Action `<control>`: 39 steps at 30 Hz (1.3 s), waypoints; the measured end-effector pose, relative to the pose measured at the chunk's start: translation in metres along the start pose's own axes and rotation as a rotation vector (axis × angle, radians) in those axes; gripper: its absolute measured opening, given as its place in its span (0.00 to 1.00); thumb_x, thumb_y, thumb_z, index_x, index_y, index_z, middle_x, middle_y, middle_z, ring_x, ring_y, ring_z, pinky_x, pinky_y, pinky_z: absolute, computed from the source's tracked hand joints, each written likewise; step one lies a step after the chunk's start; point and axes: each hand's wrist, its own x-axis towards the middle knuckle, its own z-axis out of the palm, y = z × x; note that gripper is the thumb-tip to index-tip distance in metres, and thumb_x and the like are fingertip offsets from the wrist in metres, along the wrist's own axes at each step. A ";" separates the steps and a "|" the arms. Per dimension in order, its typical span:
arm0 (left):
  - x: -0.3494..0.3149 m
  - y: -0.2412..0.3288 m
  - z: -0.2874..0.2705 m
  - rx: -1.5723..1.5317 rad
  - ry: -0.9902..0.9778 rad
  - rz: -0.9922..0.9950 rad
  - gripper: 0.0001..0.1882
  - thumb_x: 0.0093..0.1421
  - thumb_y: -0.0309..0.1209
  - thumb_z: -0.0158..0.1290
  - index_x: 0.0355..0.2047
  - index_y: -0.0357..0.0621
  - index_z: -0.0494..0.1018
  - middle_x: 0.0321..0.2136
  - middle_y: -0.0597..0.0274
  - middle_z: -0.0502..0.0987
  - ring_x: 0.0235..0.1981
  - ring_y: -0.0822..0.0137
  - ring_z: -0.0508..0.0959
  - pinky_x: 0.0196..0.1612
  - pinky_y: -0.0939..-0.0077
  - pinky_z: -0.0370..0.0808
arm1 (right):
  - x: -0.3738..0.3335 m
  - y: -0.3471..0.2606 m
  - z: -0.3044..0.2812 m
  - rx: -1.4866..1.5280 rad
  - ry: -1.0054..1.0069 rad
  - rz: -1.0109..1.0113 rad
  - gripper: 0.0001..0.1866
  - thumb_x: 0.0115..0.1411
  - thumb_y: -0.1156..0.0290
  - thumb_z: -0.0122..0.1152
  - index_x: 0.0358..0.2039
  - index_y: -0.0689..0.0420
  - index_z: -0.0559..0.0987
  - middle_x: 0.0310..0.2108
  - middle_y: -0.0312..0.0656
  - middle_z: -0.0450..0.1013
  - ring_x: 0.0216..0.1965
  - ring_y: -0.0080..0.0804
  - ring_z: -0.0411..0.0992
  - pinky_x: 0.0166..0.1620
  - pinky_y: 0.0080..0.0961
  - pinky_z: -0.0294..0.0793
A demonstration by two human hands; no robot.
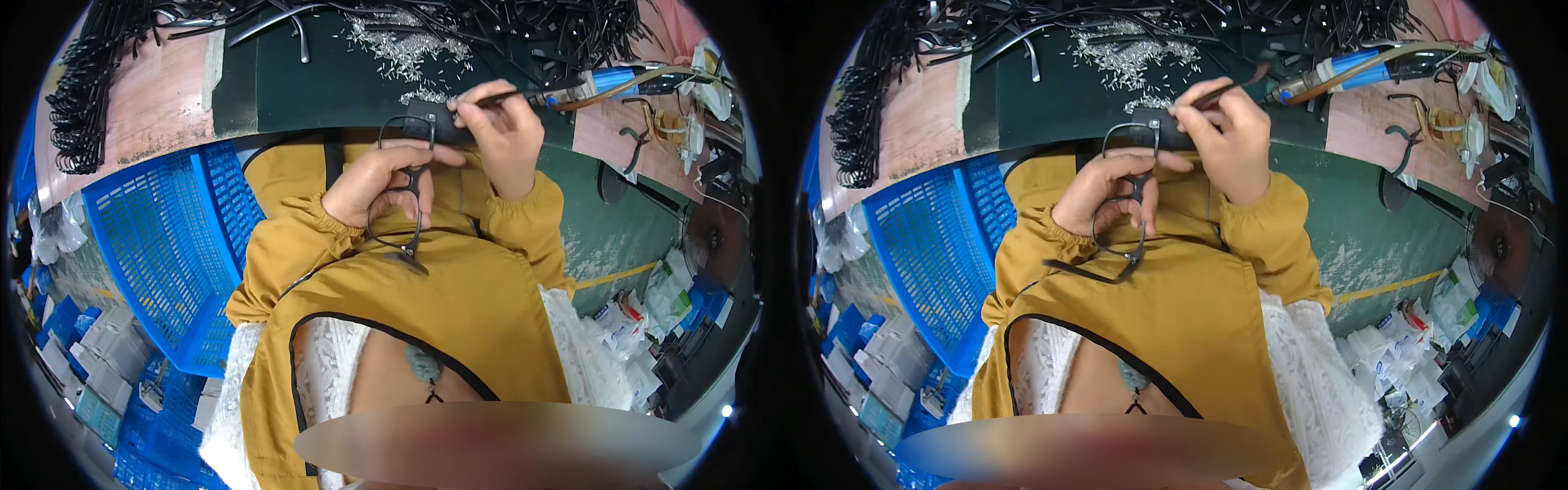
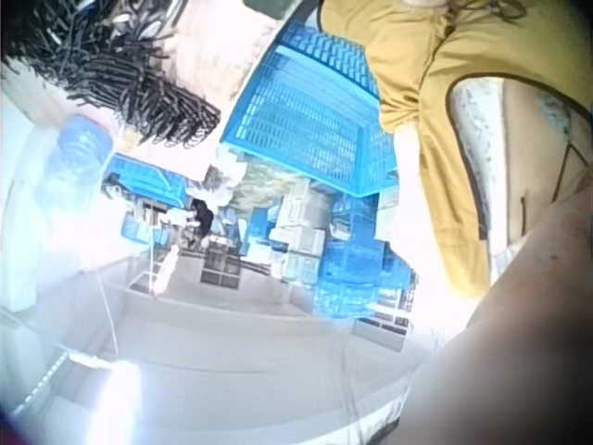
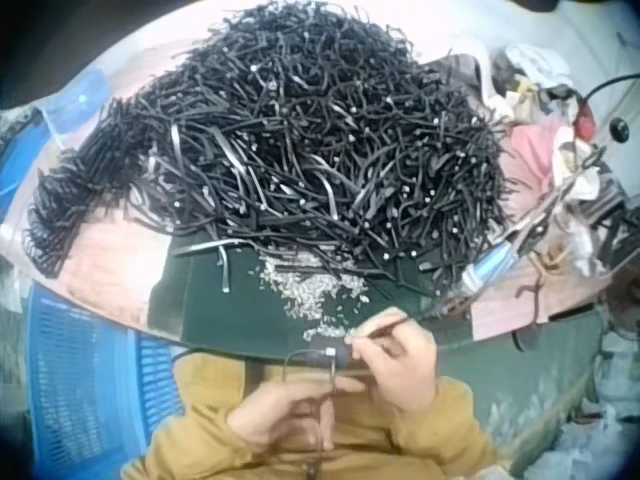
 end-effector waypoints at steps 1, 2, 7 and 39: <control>0.000 -0.002 0.000 -0.006 0.035 0.023 0.25 0.72 0.36 0.40 0.56 0.29 0.75 0.19 0.54 0.78 0.20 0.64 0.82 0.22 0.83 0.75 | 0.001 0.000 0.000 0.222 0.013 0.009 0.06 0.64 0.86 0.62 0.41 0.70 0.77 0.39 0.44 0.78 0.37 0.26 0.78 0.39 0.19 0.80; 0.002 -0.003 0.000 -0.020 0.047 0.033 0.24 0.71 0.35 0.42 0.58 0.29 0.73 0.18 0.56 0.78 0.19 0.63 0.82 0.22 0.83 0.74 | 0.004 0.001 0.004 0.213 0.008 0.119 0.05 0.59 0.86 0.66 0.36 0.68 0.80 0.38 0.42 0.78 0.35 0.23 0.79 0.37 0.19 0.82; 0.004 -0.002 0.000 0.026 0.040 0.093 0.24 0.70 0.33 0.42 0.57 0.28 0.74 0.17 0.55 0.77 0.18 0.62 0.81 0.20 0.83 0.70 | 0.005 -0.003 0.009 0.062 -0.007 0.102 0.07 0.62 0.86 0.65 0.40 0.70 0.78 0.36 0.43 0.80 0.35 0.22 0.78 0.37 0.16 0.79; 0.006 -0.012 0.010 -0.004 0.109 0.134 0.22 0.67 0.31 0.42 0.53 0.29 0.77 0.17 0.54 0.77 0.16 0.65 0.76 0.21 0.79 0.65 | 0.021 0.014 0.001 -0.231 -0.170 -0.328 0.06 0.56 0.82 0.68 0.36 0.65 0.83 0.31 0.41 0.76 0.25 0.23 0.74 0.29 0.21 0.75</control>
